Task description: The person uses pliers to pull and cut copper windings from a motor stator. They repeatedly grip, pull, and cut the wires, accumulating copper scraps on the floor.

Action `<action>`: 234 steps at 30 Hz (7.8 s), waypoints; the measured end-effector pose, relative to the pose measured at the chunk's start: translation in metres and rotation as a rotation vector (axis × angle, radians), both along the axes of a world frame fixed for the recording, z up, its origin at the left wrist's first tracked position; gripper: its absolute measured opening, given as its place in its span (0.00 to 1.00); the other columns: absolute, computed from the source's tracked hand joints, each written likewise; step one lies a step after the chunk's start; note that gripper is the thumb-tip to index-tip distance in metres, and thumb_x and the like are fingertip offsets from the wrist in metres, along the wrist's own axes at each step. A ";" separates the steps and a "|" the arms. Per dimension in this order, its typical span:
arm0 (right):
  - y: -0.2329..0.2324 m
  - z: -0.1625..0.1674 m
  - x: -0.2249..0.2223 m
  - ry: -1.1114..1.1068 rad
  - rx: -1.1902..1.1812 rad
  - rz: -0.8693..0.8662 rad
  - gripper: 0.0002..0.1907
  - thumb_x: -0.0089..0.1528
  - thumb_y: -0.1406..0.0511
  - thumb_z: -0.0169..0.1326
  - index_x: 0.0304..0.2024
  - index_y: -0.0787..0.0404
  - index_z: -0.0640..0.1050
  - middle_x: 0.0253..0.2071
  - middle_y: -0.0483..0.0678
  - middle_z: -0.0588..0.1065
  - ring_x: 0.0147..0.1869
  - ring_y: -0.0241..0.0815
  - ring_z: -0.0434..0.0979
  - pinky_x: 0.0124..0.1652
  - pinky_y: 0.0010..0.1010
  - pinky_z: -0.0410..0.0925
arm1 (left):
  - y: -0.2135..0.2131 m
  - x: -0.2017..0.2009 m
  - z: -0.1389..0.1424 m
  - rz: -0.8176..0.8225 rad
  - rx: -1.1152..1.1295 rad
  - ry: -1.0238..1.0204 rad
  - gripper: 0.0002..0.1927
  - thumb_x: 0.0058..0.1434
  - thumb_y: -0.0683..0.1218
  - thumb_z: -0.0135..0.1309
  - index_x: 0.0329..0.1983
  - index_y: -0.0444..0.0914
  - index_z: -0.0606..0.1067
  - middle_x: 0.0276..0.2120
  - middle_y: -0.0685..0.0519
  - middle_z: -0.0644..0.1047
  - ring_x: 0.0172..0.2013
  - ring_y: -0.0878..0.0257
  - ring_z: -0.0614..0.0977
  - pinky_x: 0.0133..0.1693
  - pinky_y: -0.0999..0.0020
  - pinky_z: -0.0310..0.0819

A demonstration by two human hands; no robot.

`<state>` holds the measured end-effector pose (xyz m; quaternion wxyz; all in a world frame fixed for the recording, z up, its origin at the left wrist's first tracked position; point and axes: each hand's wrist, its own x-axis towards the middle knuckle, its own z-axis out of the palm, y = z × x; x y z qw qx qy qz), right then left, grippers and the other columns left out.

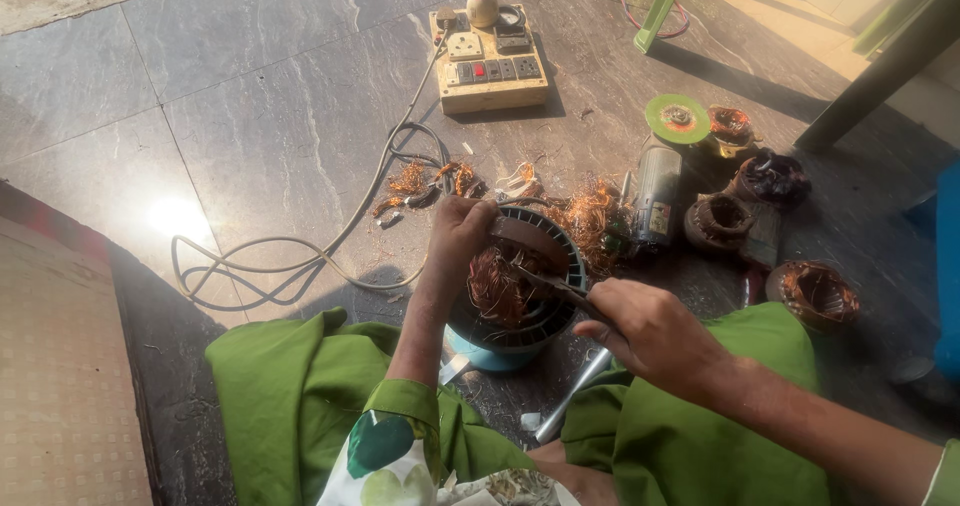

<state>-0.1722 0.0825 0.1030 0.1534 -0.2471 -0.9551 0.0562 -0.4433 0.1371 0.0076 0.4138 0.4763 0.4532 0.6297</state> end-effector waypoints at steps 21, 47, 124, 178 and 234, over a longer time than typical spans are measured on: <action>-0.108 -0.026 0.015 0.325 -0.820 -0.582 0.18 0.66 0.53 0.51 0.44 0.62 0.77 0.29 0.48 0.81 0.32 0.33 0.77 0.32 0.30 0.71 | -0.030 0.037 0.007 -0.102 0.041 0.036 0.20 0.65 0.49 0.48 0.17 0.39 0.74 0.14 0.60 0.68 0.16 0.72 0.65 0.19 0.71 0.56; -0.114 0.027 -0.002 0.602 -0.477 -0.617 0.21 0.55 0.56 0.65 0.45 0.63 0.82 0.43 0.46 0.76 0.37 0.35 0.77 0.37 0.28 0.72 | -0.126 0.052 0.062 0.172 -0.012 0.240 0.25 0.72 0.56 0.43 0.36 0.32 0.81 0.23 0.45 0.80 0.26 0.59 0.80 0.31 0.59 0.74; -0.069 0.153 -0.051 -0.514 -1.298 -0.722 0.22 0.63 0.52 0.56 0.54 0.54 0.70 0.45 0.46 0.83 0.45 0.37 0.84 0.43 0.33 0.76 | -0.099 0.018 0.036 0.108 0.117 0.280 0.28 0.70 0.54 0.44 0.20 0.31 0.75 0.12 0.48 0.71 0.15 0.60 0.72 0.22 0.59 0.66; -0.029 0.060 0.031 -0.253 -0.672 -0.488 0.19 0.55 0.53 0.69 0.39 0.58 0.80 0.25 0.44 0.79 0.29 0.38 0.77 0.33 0.34 0.71 | -0.085 0.059 0.034 0.300 -0.061 0.279 0.31 0.73 0.54 0.40 0.18 0.36 0.77 0.11 0.51 0.73 0.13 0.63 0.73 0.20 0.65 0.64; 0.014 0.109 -0.040 -0.716 -0.090 -0.312 0.09 0.60 0.57 0.55 0.38 0.54 0.79 0.28 0.49 0.78 0.35 0.49 0.82 0.42 0.45 0.73 | -0.044 0.028 0.051 -0.036 -0.292 0.543 0.25 0.63 0.52 0.43 0.20 0.29 0.78 0.17 0.43 0.76 0.20 0.54 0.78 0.32 0.53 0.75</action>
